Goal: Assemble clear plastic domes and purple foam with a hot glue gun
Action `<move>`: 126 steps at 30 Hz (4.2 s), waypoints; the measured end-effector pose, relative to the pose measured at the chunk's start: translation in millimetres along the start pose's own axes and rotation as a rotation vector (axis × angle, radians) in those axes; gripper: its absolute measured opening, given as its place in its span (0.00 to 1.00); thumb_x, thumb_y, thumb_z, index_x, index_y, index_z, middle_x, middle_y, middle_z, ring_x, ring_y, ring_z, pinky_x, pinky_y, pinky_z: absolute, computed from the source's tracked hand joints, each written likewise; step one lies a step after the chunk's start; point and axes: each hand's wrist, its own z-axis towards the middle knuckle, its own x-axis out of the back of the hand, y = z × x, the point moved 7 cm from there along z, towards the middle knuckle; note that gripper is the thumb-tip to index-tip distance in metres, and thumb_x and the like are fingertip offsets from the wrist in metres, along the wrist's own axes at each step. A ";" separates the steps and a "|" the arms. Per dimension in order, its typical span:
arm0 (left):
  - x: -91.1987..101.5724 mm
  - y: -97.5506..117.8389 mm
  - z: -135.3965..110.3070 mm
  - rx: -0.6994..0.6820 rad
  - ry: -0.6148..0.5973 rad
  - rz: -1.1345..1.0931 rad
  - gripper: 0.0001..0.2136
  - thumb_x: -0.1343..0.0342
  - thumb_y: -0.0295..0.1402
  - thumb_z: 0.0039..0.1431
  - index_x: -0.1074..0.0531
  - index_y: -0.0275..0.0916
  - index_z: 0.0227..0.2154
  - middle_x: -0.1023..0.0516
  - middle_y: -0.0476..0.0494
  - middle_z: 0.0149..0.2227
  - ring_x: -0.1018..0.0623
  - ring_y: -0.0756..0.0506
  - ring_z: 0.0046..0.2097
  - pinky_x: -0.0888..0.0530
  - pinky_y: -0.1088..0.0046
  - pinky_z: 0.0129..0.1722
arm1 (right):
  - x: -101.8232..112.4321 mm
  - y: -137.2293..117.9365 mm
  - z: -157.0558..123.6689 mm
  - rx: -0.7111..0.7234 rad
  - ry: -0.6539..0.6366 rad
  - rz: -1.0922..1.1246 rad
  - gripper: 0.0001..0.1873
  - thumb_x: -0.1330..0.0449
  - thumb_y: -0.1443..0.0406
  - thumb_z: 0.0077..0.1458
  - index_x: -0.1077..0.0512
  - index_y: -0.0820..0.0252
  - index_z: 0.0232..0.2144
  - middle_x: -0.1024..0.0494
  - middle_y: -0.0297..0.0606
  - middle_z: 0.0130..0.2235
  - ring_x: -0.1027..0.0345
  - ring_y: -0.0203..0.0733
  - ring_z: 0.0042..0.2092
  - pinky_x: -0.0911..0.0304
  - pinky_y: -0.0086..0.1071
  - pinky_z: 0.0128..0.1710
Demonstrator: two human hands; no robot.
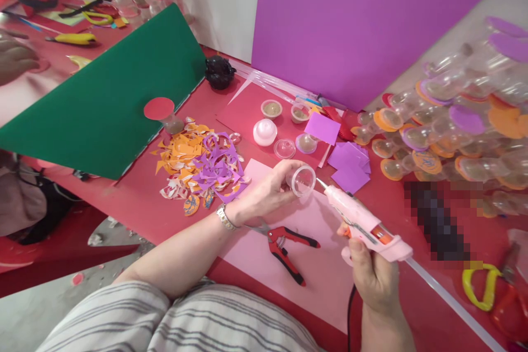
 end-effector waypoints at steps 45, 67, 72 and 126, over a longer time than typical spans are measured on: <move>-4.9 -0.9 -0.3 0.055 -0.067 -0.095 0.15 0.42 0.32 0.62 0.33 0.39 0.51 0.26 0.41 0.45 0.24 0.45 0.44 0.26 0.66 0.46 | 2.4 -4.0 -0.3 0.199 0.033 -0.235 0.15 0.43 0.55 0.66 0.26 0.60 0.34 0.23 0.39 0.26 0.27 0.41 0.24 0.30 0.33 0.24; -2.9 0.4 2.1 -0.010 -0.032 -0.120 0.17 0.46 0.24 0.58 0.37 0.41 0.50 0.30 0.45 0.46 0.33 0.52 0.35 0.30 0.73 0.35 | -2.3 16.8 -8.9 -0.027 -0.081 0.124 0.13 0.42 0.56 0.65 0.25 0.59 0.42 0.20 0.41 0.32 0.29 0.39 0.25 0.36 0.27 0.17; -0.6 -3.5 1.3 0.026 -0.005 -0.099 0.16 0.43 0.27 0.61 0.35 0.41 0.51 0.31 0.45 0.45 0.33 0.52 0.35 0.29 0.73 0.35 | -2.7 13.6 -8.9 -0.067 -0.051 0.093 0.15 0.43 0.53 0.66 0.26 0.58 0.40 0.20 0.42 0.33 0.28 0.40 0.27 0.36 0.27 0.17; -0.4 -1.7 3.0 -0.079 -0.047 0.138 0.15 0.43 0.30 0.61 0.32 0.41 0.51 0.28 0.40 0.52 0.25 0.45 0.47 0.26 0.65 0.46 | 1.2 3.2 -2.4 0.120 0.020 -0.159 0.15 0.43 0.54 0.66 0.25 0.59 0.35 0.19 0.42 0.30 0.23 0.44 0.30 0.26 0.34 0.28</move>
